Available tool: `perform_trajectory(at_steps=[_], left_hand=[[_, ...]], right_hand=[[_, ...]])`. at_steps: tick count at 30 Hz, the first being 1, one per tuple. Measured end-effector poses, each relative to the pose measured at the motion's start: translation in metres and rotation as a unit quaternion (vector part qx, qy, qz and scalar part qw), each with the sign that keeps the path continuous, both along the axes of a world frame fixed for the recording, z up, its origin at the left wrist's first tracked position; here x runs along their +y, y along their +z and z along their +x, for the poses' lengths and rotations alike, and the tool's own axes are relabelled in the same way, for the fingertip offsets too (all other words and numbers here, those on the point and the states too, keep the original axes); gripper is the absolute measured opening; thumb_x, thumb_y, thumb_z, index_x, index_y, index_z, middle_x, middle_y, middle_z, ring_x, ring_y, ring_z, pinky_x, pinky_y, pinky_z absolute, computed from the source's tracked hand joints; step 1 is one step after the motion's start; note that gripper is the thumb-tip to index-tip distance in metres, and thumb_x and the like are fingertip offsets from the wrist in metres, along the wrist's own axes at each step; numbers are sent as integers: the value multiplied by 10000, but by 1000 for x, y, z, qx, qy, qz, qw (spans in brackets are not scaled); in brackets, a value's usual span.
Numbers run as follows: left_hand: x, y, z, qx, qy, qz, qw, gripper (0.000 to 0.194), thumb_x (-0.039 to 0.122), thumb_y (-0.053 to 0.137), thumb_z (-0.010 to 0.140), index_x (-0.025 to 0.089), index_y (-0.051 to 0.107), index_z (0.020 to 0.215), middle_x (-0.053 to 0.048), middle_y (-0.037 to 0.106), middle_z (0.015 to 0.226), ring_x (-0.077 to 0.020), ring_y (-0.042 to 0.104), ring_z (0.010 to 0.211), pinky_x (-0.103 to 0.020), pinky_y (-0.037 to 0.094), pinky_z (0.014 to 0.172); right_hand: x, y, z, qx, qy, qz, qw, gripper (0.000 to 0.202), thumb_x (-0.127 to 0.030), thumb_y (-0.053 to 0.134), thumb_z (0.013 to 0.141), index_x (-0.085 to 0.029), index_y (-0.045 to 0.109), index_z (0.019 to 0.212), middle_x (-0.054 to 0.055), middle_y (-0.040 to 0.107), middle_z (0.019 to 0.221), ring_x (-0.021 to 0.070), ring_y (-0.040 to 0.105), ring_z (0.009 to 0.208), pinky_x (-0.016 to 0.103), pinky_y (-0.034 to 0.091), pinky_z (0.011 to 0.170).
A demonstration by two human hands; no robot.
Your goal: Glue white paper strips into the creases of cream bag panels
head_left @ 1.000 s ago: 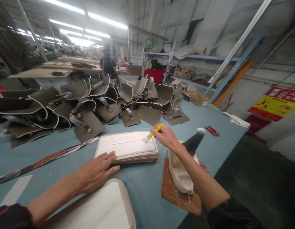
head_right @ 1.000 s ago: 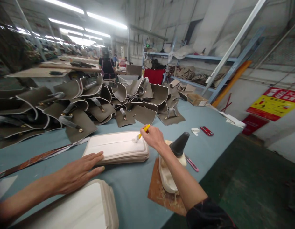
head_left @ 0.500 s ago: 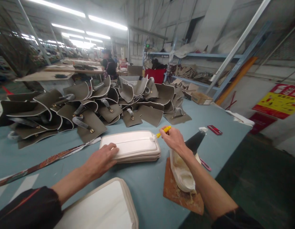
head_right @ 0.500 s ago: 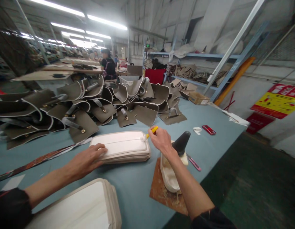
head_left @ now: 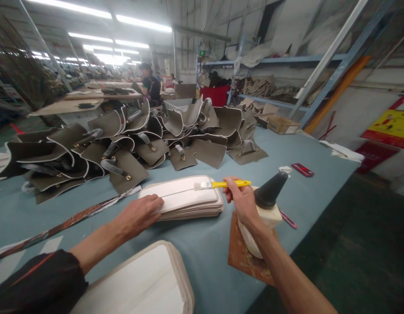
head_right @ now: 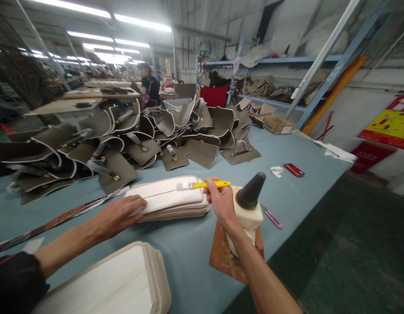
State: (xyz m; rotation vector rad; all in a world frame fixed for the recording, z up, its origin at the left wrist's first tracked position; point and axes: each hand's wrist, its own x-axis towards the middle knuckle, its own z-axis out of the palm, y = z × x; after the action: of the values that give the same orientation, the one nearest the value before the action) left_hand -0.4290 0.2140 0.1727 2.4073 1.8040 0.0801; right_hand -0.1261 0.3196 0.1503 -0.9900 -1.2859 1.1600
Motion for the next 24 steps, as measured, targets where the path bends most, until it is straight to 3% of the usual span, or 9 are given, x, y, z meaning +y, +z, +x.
perform_trajectory(at_steps=[4,8,15,20,24], left_hand=[[1,7,-2,7,1,10,1000,163,223,447,904,236,593,975,-44,693,983,-201,669,858,-318,490,789],[5,13,-1,33,56,66,996,136,176,414,883,233,537,893,-49,645,926,-216,646,834,-328,453,723],[-4,35,-9,56,127,153,978,136,201,379,933,243,473,845,-18,571,852,-192,610,719,-320,410,651],[-25,51,-23,65,145,198,967,162,216,373,957,229,493,849,-22,566,840,-184,573,699,-319,406,652],[-53,62,-34,75,145,220,962,197,189,394,946,221,526,802,-25,556,805,-171,529,667,-308,391,621]], right_hand=[[-19,1,10,79,38,-48,995,458,-600,795,781,-168,688,889,-24,602,631,106,485,499,229,405,481],[-32,-13,14,90,46,-106,989,494,-647,736,812,-165,691,911,-15,611,623,112,500,499,226,404,472],[-22,-18,-26,35,48,-118,991,617,-711,762,725,-157,670,980,53,722,719,127,527,482,233,404,443],[-10,-16,-64,5,82,-164,983,412,-574,754,832,-173,692,904,86,756,794,128,567,491,212,405,406],[-11,-16,-57,-27,97,-211,972,338,-477,681,933,-155,676,831,125,776,850,101,561,469,174,394,381]])
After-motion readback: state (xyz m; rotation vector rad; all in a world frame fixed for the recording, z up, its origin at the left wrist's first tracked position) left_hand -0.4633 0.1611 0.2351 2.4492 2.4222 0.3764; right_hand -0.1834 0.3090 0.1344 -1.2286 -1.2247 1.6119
